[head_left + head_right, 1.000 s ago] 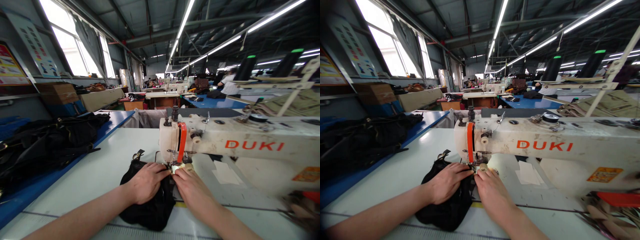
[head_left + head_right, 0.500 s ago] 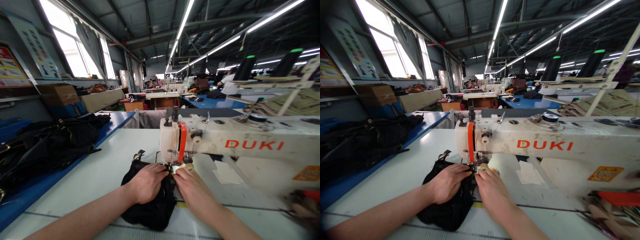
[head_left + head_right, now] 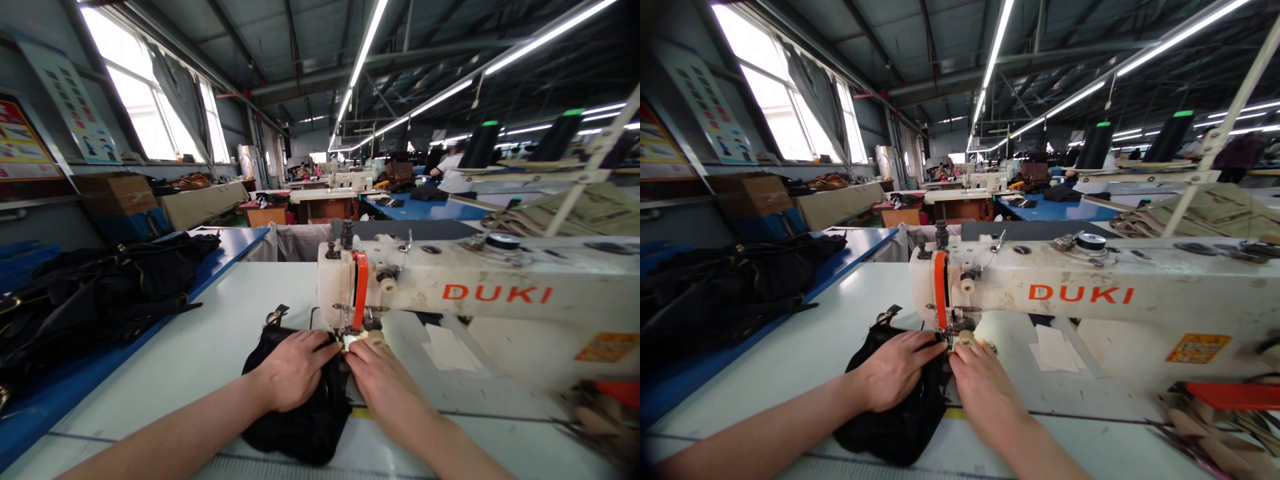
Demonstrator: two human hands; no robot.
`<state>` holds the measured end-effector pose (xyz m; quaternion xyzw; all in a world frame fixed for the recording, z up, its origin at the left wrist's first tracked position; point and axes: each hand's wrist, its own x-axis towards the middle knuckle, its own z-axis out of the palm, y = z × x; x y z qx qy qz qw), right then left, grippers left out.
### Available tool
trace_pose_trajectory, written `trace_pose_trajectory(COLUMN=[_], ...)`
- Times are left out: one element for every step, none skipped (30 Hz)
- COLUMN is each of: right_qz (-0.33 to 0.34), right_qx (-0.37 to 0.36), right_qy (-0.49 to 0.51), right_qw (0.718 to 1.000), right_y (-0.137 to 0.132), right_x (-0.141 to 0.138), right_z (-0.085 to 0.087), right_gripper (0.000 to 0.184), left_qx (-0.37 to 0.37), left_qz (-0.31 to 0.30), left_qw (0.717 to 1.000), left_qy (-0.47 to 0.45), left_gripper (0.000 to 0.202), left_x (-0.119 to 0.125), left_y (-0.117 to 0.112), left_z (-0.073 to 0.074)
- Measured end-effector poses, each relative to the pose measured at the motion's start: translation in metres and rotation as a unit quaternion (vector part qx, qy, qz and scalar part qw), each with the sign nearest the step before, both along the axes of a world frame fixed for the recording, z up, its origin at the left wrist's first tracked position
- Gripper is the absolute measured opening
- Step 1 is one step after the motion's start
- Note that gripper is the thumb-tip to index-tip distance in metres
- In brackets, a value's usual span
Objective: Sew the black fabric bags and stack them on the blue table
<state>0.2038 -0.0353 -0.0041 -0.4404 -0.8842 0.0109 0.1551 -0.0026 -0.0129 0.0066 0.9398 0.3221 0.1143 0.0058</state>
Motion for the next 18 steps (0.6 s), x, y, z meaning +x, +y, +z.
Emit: trace_pose_trajectory(right_qz=[0.000, 0.000, -0.002, -0.002, -0.002, 0.000, 0.002, 0.004, 0.004, 0.004, 0.003, 0.002, 0.002, 0.002, 0.001, 0.001, -0.001, -0.003], right_qx=[0.000, 0.001, 0.002, 0.004, 0.005, 0.007, 0.009, 0.010, 0.010, 0.010, 0.009, 0.009, 0.010, 0.010, 0.010, 0.010, 0.010, 0.010], right_qy=[0.001, 0.002, 0.001, 0.001, 0.001, 0.002, 0.003, 0.004, 0.005, 0.005, 0.002, -0.002, -0.006, -0.010, -0.013, -0.014, -0.014, -0.013], right_qw=[1.000, 1.000, 1.000, 1.000, 1.000, 1.000, 1.000, 1.000, 1.000, 1.000, 1.000, 1.000, 1.000, 1.000, 1.000, 1.000, 1.000, 1.000], right_y=[0.0000, -0.0001, -0.0004, -0.0007, -0.0010, -0.0014, -0.0016, -0.0017, -0.0017, -0.0015, -0.0012, -0.0009, -0.0005, -0.0002, 0.0000, 0.0000, -0.0001, -0.0004], right_x=[-0.0001, -0.0001, -0.0001, 0.0000, 0.0000, 0.0001, 0.0002, 0.0003, 0.0003, 0.0003, 0.0002, 0.0001, 0.0001, 0.0001, 0.0002, 0.0003, 0.0006, 0.0010], right_z=[0.0000, 0.0000, 0.0000, 0.0000, 0.0000, 0.0001, 0.0002, 0.0002, 0.0003, 0.0004, 0.0005, 0.0006, 0.0008, 0.0009, 0.0011, 0.0012, 0.0012, 0.0012], right_gripper=[0.024, 0.024, 0.023, 0.023, 0.023, 0.023, 0.024, 0.024, 0.025, 0.025, 0.024, 0.023, 0.023, 0.022, 0.022, 0.022, 0.023, 0.023], left_qx=[0.000, 0.001, 0.001, 0.001, 0.000, -0.002, -0.004, -0.004, 0.000, 0.005, 0.011, 0.015, 0.018, 0.018, 0.017, 0.016, 0.017, 0.019], left_qz=[-0.001, 0.000, 0.003, 0.006, 0.011, 0.014, 0.017, 0.019, 0.020, 0.020, 0.016, 0.011, 0.006, 0.001, -0.003, -0.004, -0.005, -0.005], left_qw=[1.000, 1.000, 1.000, 1.000, 1.000, 1.000, 1.000, 1.000, 1.000, 1.000, 1.000, 1.000, 1.000, 1.000, 1.000, 1.000, 1.000, 1.000], left_qy=[0.008, 0.013, 0.014, 0.013, 0.009, 0.005, 0.002, 0.001, 0.001, 0.001, 0.001, 0.000, -0.002, -0.005, -0.008, -0.012, -0.015, -0.018], left_gripper=[0.048, 0.049, 0.048, 0.047, 0.045, 0.044, 0.042, 0.041, 0.041, 0.040, 0.040, 0.040, 0.040, 0.040, 0.040, 0.041, 0.041, 0.041], left_x=[0.0004, 0.0008, 0.0012, 0.0015, 0.0018, 0.0019, 0.0019, 0.0018, 0.0016, 0.0013, 0.0009, 0.0004, -0.0001, -0.0005, -0.0010, -0.0014, -0.0017, -0.0020], left_y=[0.0002, 0.0005, 0.0010, 0.0015, 0.0020, 0.0023, 0.0024, 0.0024, 0.0021, 0.0019, 0.0017, 0.0016, 0.0018, 0.0023, 0.0032, 0.0043, 0.0058, 0.0073], left_z=[0.0011, 0.0020, 0.0024, 0.0026, 0.0025, 0.0024, 0.0021, 0.0019, 0.0016, 0.0013, 0.0008, 0.0001, -0.0008, -0.0018, -0.0030, -0.0042, -0.0054, -0.0065])
